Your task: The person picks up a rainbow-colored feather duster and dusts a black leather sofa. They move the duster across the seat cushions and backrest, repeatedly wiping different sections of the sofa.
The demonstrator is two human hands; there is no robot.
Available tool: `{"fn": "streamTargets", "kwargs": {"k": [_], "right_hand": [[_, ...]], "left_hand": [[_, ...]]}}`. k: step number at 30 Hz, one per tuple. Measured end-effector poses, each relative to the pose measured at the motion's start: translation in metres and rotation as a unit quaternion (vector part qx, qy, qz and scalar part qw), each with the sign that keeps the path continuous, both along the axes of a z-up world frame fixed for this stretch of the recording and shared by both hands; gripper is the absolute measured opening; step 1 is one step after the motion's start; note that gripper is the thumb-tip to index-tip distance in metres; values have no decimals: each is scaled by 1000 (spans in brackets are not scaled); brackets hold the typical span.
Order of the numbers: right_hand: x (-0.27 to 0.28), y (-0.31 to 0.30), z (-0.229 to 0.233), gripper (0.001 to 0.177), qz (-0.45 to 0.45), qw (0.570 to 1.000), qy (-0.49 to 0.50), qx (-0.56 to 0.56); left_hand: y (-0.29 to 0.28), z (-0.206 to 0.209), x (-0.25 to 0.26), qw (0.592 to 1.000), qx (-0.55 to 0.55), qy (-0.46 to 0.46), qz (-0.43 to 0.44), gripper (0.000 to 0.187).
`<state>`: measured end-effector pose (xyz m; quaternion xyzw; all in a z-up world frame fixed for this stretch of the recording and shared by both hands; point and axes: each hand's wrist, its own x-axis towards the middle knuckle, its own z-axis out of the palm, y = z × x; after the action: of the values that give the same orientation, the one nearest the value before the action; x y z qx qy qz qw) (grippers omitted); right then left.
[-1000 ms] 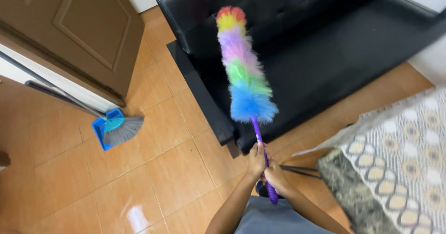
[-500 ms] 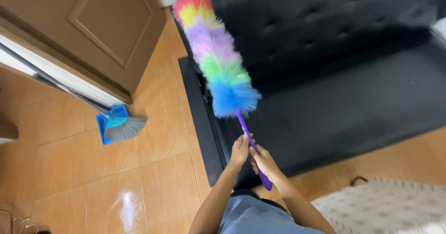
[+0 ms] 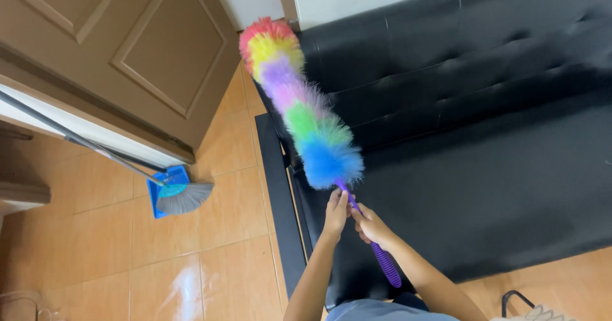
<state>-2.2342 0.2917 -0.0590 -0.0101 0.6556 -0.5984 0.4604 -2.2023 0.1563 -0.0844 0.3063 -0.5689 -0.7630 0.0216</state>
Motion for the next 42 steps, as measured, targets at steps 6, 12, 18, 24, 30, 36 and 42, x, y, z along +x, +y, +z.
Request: {"fn": "streamTargets", "kwargs": {"k": [6, 12, 18, 24, 30, 36, 42], "right_hand": [[-45, 55, -8, 29, -5, 1000, 11, 22], [-130, 207, -24, 23, -145, 989, 0, 30], [-168, 237, -56, 19, -28, 998, 52, 12], [-201, 251, -144, 32, 199, 919, 334, 59], [-198, 289, -80, 42, 70, 977, 174, 96], [-180, 296, -95, 43, -13, 978, 172, 117], [-210, 278, -145, 38, 87, 927, 341, 133]], "left_hand": [[89, -30, -84, 996, 5, 1, 85, 41], [260, -38, -202, 997, -38, -45, -46, 41], [284, -98, -218, 996, -12, 17, 84, 33], [273, -60, -210, 974, 15, -13, 226, 31], [326, -48, -245, 990, -20, -56, 129, 37], [340, -118, -231, 998, 5, 15, 69, 32], [302, -111, -244, 983, 92, 53, 147, 34]]}}
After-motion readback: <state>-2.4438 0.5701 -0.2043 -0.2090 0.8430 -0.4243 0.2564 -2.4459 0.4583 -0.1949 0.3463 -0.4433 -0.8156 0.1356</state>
